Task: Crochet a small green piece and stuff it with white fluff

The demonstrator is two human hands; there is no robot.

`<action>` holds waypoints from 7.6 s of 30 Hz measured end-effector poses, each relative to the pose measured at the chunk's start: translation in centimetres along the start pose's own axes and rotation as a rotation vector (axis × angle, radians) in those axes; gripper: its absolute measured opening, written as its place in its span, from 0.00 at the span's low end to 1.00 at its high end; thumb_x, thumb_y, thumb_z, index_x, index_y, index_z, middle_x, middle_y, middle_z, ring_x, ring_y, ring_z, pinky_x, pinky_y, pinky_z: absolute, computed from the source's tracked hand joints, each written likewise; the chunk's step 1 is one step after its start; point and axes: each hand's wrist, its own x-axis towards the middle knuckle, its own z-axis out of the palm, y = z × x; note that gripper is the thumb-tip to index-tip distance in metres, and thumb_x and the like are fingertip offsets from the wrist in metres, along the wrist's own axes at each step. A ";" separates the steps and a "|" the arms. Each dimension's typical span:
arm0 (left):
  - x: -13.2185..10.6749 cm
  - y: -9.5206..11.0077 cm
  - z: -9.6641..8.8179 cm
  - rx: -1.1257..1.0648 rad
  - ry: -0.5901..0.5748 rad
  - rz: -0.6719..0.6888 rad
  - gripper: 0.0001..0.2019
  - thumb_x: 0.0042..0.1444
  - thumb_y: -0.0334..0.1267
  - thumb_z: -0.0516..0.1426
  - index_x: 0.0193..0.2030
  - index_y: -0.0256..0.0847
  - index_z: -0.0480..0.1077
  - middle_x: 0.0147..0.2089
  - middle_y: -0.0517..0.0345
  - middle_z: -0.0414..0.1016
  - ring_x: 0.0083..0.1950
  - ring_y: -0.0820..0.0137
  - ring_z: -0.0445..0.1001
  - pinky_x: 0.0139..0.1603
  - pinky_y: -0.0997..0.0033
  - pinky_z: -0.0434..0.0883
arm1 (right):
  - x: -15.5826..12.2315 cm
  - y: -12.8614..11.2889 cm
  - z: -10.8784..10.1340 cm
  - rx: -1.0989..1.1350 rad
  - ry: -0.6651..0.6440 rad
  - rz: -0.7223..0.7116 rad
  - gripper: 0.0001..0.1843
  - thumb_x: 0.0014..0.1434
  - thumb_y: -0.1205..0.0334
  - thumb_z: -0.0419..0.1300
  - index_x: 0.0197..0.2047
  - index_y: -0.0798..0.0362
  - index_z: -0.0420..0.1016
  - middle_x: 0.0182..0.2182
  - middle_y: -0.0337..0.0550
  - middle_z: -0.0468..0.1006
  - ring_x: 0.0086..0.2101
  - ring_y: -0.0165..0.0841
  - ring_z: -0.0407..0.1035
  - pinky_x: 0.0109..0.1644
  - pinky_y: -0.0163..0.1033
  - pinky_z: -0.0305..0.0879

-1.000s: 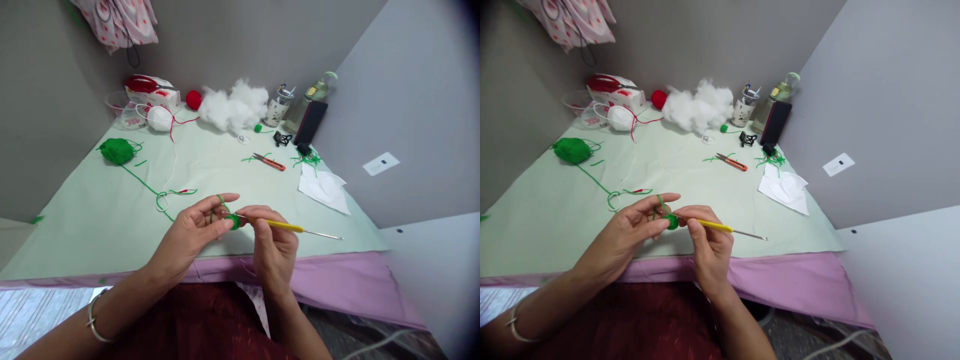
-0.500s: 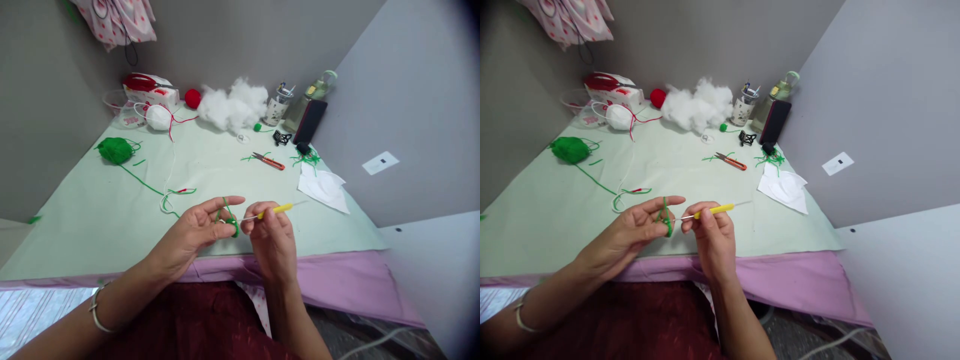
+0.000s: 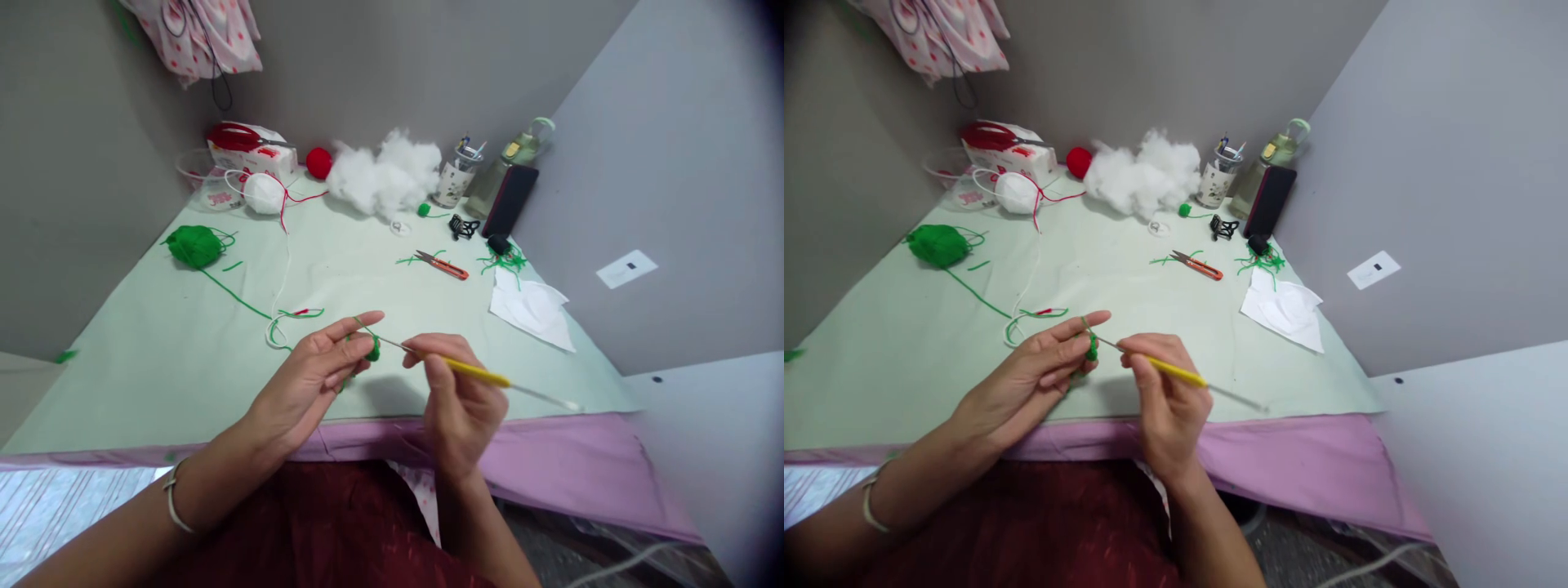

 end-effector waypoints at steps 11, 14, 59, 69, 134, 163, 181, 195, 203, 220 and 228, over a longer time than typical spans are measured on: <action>0.0 -0.1 -0.4 0.023 -0.009 0.032 0.16 0.58 0.37 0.71 0.53 0.44 0.85 0.30 0.68 0.69 0.26 0.82 0.56 0.40 0.78 0.68 | 0.0 0.0 0.2 0.079 0.055 0.013 0.14 0.71 0.70 0.59 0.48 0.45 0.85 0.36 0.40 0.81 0.35 0.32 0.75 0.39 0.40 0.73; -0.2 0.0 -0.3 0.103 0.028 0.129 0.17 0.57 0.35 0.71 0.54 0.49 0.84 0.35 0.65 0.74 0.34 0.79 0.68 0.39 0.80 0.66 | 0.4 0.0 0.4 0.281 0.017 0.162 0.11 0.71 0.65 0.60 0.45 0.45 0.85 0.35 0.39 0.81 0.33 0.31 0.73 0.38 0.40 0.71; -1.0 0.1 0.1 0.101 -0.021 0.136 0.22 0.54 0.34 0.73 0.56 0.51 0.83 0.36 0.63 0.75 0.37 0.75 0.70 0.40 0.77 0.68 | 0.0 -0.4 0.5 0.218 -0.050 0.128 0.14 0.73 0.68 0.58 0.48 0.43 0.84 0.39 0.41 0.84 0.38 0.33 0.77 0.40 0.41 0.76; -0.2 0.1 -0.4 -0.055 -0.023 -0.040 0.17 0.57 0.36 0.71 0.53 0.38 0.84 0.21 0.72 0.56 0.24 0.79 0.51 0.46 0.72 0.72 | -0.4 -0.3 -0.2 0.040 0.014 0.033 0.15 0.71 0.70 0.58 0.50 0.43 0.84 0.38 0.42 0.83 0.37 0.34 0.77 0.41 0.43 0.75; -0.6 0.0 -0.6 0.186 -0.035 0.109 0.15 0.58 0.39 0.71 0.53 0.52 0.85 0.38 0.62 0.79 0.41 0.74 0.73 0.46 0.75 0.69 | 0.2 0.6 0.0 0.521 -0.029 0.360 0.10 0.73 0.58 0.61 0.44 0.47 0.85 0.38 0.41 0.86 0.34 0.31 0.78 0.40 0.39 0.76; -0.9 0.0 0.0 0.121 -0.043 0.145 0.17 0.55 0.35 0.73 0.52 0.49 0.85 0.35 0.62 0.75 0.36 0.76 0.69 0.37 0.80 0.67 | 0.1 -0.3 0.3 0.144 -0.062 0.066 0.14 0.72 0.69 0.58 0.48 0.46 0.84 0.39 0.41 0.84 0.37 0.32 0.77 0.40 0.40 0.77; -1.1 0.3 0.4 0.071 -0.031 0.074 0.20 0.55 0.35 0.73 0.55 0.45 0.83 0.31 0.66 0.75 0.29 0.78 0.68 0.40 0.75 0.69 | 0.3 0.3 -0.1 0.311 -0.036 0.230 0.10 0.72 0.61 0.60 0.46 0.47 0.85 0.38 0.42 0.84 0.33 0.32 0.76 0.38 0.41 0.75; -1.0 0.5 -0.3 -0.003 -0.058 0.040 0.06 0.61 0.36 0.68 0.44 0.41 0.84 0.29 0.61 0.78 0.35 0.73 0.76 0.47 0.72 0.73 | 0.1 -1.5 -0.3 0.244 0.000 0.145 0.09 0.72 0.65 0.59 0.45 0.48 0.82 0.35 0.41 0.82 0.34 0.34 0.81 0.38 0.43 0.81; -1.0 0.4 -0.1 -0.016 -0.093 0.060 0.03 0.61 0.35 0.68 0.41 0.41 0.83 0.28 0.60 0.79 0.34 0.73 0.77 0.43 0.74 0.73 | 0.1 -1.0 0.0 0.259 0.032 0.163 0.10 0.71 0.66 0.60 0.45 0.48 0.83 0.36 0.40 0.83 0.33 0.32 0.81 0.38 0.41 0.81; -0.8 0.3 0.1 0.016 -0.075 0.056 0.03 0.60 0.36 0.69 0.40 0.41 0.82 0.28 0.60 0.80 0.34 0.73 0.78 0.41 0.75 0.72 | 0.0 -1.0 -0.5 0.023 0.012 -0.031 0.13 0.70 0.72 0.59 0.48 0.47 0.82 0.37 0.41 0.84 0.38 0.36 0.81 0.41 0.45 0.80; -0.8 0.1 0.3 0.031 -0.041 0.099 0.06 0.57 0.37 0.71 0.40 0.40 0.82 0.29 0.61 0.80 0.33 0.73 0.77 0.40 0.75 0.72 | -0.8 -0.9 -0.5 -0.205 -0.052 -0.225 0.18 0.68 0.75 0.60 0.55 0.46 0.80 0.43 0.45 0.85 0.43 0.35 0.81 0.41 0.39 0.81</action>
